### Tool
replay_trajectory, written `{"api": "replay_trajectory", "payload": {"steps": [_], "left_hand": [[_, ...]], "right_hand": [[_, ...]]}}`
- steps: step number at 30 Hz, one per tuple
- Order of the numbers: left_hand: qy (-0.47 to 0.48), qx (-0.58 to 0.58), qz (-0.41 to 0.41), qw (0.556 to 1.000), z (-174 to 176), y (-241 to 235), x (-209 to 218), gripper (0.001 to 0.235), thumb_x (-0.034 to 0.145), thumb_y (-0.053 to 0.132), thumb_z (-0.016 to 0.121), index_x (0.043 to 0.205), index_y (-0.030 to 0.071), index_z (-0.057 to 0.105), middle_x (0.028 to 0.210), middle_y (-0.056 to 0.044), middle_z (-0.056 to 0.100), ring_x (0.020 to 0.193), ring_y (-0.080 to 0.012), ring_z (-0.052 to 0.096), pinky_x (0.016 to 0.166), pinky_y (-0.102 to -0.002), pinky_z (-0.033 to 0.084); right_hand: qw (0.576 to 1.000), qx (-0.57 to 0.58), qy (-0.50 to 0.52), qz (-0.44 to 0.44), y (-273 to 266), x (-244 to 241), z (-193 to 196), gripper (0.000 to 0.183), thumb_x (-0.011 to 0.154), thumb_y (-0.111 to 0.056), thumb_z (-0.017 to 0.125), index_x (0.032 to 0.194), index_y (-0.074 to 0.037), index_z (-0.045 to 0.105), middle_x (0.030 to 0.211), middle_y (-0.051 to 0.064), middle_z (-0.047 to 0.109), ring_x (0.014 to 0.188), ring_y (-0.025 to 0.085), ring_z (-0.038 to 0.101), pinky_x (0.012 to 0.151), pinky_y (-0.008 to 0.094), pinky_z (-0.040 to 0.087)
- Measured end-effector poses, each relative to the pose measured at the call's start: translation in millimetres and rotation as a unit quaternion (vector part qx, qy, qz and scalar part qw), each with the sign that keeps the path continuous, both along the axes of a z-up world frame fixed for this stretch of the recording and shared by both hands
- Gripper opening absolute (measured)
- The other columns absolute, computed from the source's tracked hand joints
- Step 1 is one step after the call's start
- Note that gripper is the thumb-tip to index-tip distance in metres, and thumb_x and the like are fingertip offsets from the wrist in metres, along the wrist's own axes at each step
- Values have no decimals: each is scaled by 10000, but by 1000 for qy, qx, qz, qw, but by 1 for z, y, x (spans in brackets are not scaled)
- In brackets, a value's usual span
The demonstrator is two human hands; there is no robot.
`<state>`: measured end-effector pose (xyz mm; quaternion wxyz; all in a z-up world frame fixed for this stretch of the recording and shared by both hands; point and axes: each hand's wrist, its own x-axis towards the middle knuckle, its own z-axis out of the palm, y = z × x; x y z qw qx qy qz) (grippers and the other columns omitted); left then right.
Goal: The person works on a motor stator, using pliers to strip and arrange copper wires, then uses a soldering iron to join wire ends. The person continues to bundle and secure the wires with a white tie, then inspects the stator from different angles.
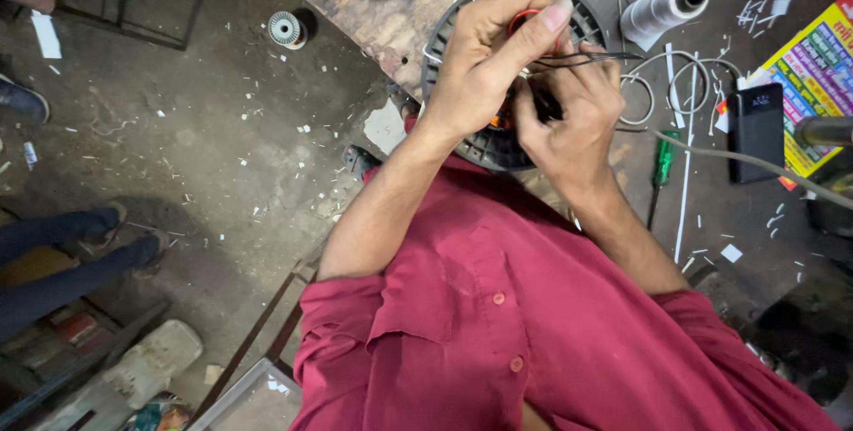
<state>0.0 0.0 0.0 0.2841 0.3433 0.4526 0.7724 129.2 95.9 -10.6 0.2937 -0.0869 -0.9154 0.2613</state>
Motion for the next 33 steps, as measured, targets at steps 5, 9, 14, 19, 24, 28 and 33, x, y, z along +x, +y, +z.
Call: {"api": "replay_trajectory", "payload": {"steps": [5, 9, 14, 19, 24, 28, 33], "left_hand": [[30, -8, 14, 999, 0, 1, 1, 318, 1117, 241, 601, 900, 9, 618, 780, 21, 587, 768, -30, 536, 724, -226, 452], [44, -6, 17, 999, 2, 2, 0, 322, 1118, 235, 609, 888, 10, 611, 761, 25, 574, 747, -27, 528, 704, -226, 443], [4, 8, 5, 1000, 6, 2, -1, 280, 1110, 216, 611, 931, 2, 630, 856, 14, 625, 784, -45, 575, 744, -242, 474], [71, 3, 35, 997, 10, -6, 2, 236, 1128, 172, 620, 995, -18, 661, 872, -30, 626, 818, -80, 596, 772, -247, 488], [153, -28, 111, 982, 22, -14, -1, 204, 1110, 126, 617, 992, -23, 691, 910, -58, 626, 813, -101, 613, 767, -247, 508], [113, 26, 168, 979, 25, -13, 2, 224, 1132, 143, 581, 1005, -29, 649, 928, -78, 636, 835, -105, 626, 1022, -325, 579], [-14, 98, 172, 980, 22, -1, 9, 249, 1131, 162, 554, 955, -14, 570, 909, -77, 635, 866, -117, 635, 1112, -375, 540]], "right_hand": [[999, 13, 34, -7, -1, -7, -7, 216, 899, -12, 775, 1093, 24, 688, 1159, 178, 683, 1126, 371, 630, 1029, 466, 445], [1000, -9, 7, 21, 2, -3, -7, 186, 885, 24, 758, 1061, 21, 700, 1125, 176, 693, 1112, 376, 636, 997, 472, 438], [999, -25, 9, 18, 0, 3, -2, 190, 936, 16, 779, 1114, 22, 711, 1200, 185, 696, 1230, 353, 639, 1111, 461, 472], [999, -38, 17, -4, -7, -5, -1, 173, 899, 38, 780, 1043, 30, 684, 1156, 210, 670, 1207, 395, 628, 1090, 466, 474], [998, -42, 10, 34, 6, -10, 2, 289, 856, 15, 843, 1077, 55, 660, 1103, 195, 659, 1101, 385, 664, 1111, 487, 496], [992, -119, -21, 29, 10, -8, 1, 386, 855, -78, 904, 1076, 21, 603, 1071, 177, 660, 1004, 334, 678, 933, 406, 556], [993, -111, -18, 36, 11, -7, -6, 513, 872, -124, 943, 1187, 3, 559, 1099, 159, 676, 1011, 302, 705, 1059, 429, 550]]}}
